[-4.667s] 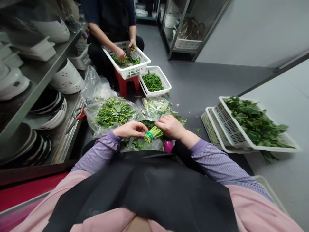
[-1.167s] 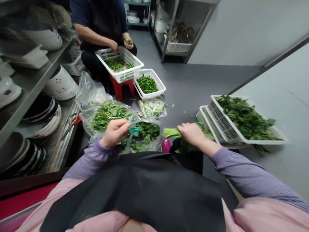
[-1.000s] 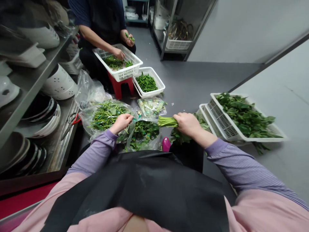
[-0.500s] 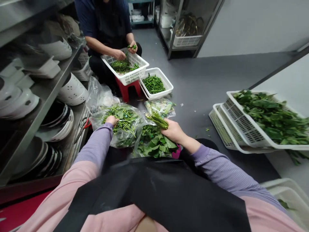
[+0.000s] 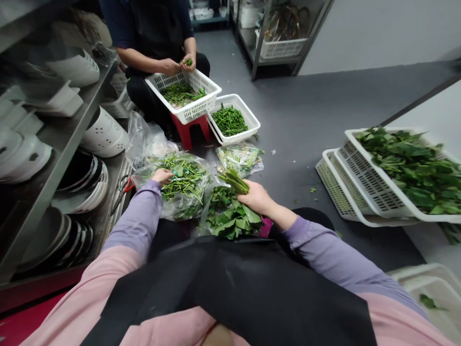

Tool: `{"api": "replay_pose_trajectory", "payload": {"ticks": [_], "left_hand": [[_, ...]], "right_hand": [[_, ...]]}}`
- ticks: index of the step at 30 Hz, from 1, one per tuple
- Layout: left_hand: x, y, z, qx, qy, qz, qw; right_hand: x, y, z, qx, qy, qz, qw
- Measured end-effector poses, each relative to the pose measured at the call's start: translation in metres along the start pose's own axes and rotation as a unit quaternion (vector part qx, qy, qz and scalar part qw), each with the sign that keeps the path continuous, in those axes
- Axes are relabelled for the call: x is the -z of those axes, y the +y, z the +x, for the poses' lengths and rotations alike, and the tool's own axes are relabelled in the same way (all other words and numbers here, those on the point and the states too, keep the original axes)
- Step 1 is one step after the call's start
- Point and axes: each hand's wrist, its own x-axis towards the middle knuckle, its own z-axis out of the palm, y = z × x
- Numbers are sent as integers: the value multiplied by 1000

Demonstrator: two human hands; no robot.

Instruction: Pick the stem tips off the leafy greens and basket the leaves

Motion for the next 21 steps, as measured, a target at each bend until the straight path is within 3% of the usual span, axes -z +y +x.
{"api": "replay_pose_trajectory", "payload": {"ticks": [2, 4, 5, 6, 7, 9, 12, 15, 18, 21], "left_hand": [[-24, 25, -26, -78, -91, -72, 990], [-55, 46, -63, -207, -269, -227, 913], [-70, 54, -84, -237, -332, -273, 871], [-84, 59, -103, -256, -361, -325, 836], [-95, 63, -122, -265, -377, -367, 808], [-107, 65, -150, -267, -373, -425, 781], [-107, 62, -168, -255, -316, -478, 779], [-99, 57, -165, -244, -260, -514, 781], [-96, 48, -151, -228, -227, -527, 787], [-96, 39, -139, -187, -192, -544, 795]], "right_hand": [[-1, -6, 8, -3, -69, 49, 996], [-5, -15, 15, -1, -144, 97, 985], [-7, -19, 16, 6, -175, 115, 978], [-10, -25, 16, 16, -205, 130, 970], [-13, -29, 15, 24, -233, 147, 961], [-18, -37, 10, 25, -282, 189, 940], [-20, -42, 3, 26, -297, 221, 929], [-12, -42, -1, 49, -222, 148, 962], [4, -45, -15, 59, -25, 24, 998], [26, -59, -45, 155, 159, -19, 975]]}}
